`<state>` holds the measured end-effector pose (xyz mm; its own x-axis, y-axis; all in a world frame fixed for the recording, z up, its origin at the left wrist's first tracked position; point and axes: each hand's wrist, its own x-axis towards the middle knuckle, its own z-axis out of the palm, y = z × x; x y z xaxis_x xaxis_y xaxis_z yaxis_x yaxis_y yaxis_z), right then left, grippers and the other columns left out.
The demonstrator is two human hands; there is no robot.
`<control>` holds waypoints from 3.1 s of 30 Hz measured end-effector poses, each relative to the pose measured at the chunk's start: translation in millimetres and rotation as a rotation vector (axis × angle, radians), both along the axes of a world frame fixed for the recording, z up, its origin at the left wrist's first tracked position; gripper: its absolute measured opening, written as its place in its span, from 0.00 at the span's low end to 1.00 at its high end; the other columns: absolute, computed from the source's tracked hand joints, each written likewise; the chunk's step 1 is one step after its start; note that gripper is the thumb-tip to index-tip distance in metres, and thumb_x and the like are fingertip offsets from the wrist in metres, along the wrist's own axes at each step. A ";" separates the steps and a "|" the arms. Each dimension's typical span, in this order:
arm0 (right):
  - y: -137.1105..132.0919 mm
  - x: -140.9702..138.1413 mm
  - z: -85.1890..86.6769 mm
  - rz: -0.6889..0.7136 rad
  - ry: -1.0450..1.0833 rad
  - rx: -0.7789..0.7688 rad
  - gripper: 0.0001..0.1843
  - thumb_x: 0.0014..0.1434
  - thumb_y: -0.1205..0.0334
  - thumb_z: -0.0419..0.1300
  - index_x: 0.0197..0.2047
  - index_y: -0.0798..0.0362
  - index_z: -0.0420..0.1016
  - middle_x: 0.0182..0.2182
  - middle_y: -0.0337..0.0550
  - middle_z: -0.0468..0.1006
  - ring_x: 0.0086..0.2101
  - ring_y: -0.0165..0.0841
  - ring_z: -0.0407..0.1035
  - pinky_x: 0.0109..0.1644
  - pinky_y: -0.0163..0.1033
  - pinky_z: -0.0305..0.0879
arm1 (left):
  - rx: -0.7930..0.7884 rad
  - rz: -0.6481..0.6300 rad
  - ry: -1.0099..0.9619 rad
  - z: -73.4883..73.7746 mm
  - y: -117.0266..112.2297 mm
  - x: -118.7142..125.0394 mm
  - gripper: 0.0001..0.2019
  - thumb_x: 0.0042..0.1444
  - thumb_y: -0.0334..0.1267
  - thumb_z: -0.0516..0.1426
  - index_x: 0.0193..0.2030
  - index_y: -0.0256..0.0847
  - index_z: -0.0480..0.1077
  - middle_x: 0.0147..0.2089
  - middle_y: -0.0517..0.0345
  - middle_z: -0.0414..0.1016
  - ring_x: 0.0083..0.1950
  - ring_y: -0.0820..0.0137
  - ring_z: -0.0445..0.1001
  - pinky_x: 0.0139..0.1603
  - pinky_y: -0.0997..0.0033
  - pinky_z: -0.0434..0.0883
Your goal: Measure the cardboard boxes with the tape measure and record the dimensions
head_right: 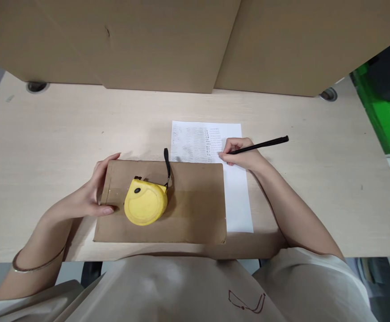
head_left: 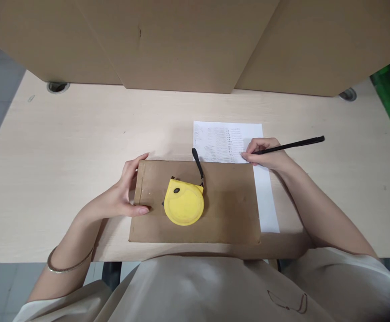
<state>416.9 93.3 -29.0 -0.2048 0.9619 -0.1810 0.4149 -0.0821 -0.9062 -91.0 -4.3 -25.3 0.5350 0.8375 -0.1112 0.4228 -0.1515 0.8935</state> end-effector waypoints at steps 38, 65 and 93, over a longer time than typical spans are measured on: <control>-1.4 5.3 1.2 -0.027 0.004 -0.035 0.34 0.45 0.39 0.92 0.21 0.45 0.74 0.16 0.37 0.72 0.19 0.29 0.65 0.24 0.40 0.59 | -0.011 0.014 -0.023 -4.2 -0.2 -0.1 0.73 0.51 0.61 0.85 0.96 0.66 0.47 0.82 0.39 0.63 0.84 0.25 0.65 0.83 0.18 0.74; -0.3 5.8 0.8 -0.035 0.005 -0.033 0.36 0.45 0.36 0.92 0.21 0.45 0.72 0.17 0.38 0.72 0.19 0.28 0.64 0.23 0.38 0.58 | 0.025 -0.006 -0.017 -4.2 -0.3 -1.4 0.70 0.56 0.61 0.83 0.96 0.67 0.47 0.84 0.38 0.62 0.85 0.25 0.66 0.82 0.19 0.74; -44.7 -56.6 78.0 0.042 -0.486 0.356 0.09 0.74 0.54 0.68 0.46 0.42 0.70 0.28 0.41 0.76 0.30 0.44 0.71 0.40 0.48 0.67 | -0.053 -0.015 -0.052 1.2 10.7 7.4 0.67 0.62 0.67 0.77 0.97 0.57 0.46 0.85 0.36 0.60 0.91 0.26 0.58 0.92 0.16 0.61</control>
<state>360.2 48.6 49.0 -0.2180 0.9736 0.0682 0.7850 0.2165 -0.5804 -83.6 6.4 -24.0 0.5534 0.8232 -0.1269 0.3739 -0.1093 0.9210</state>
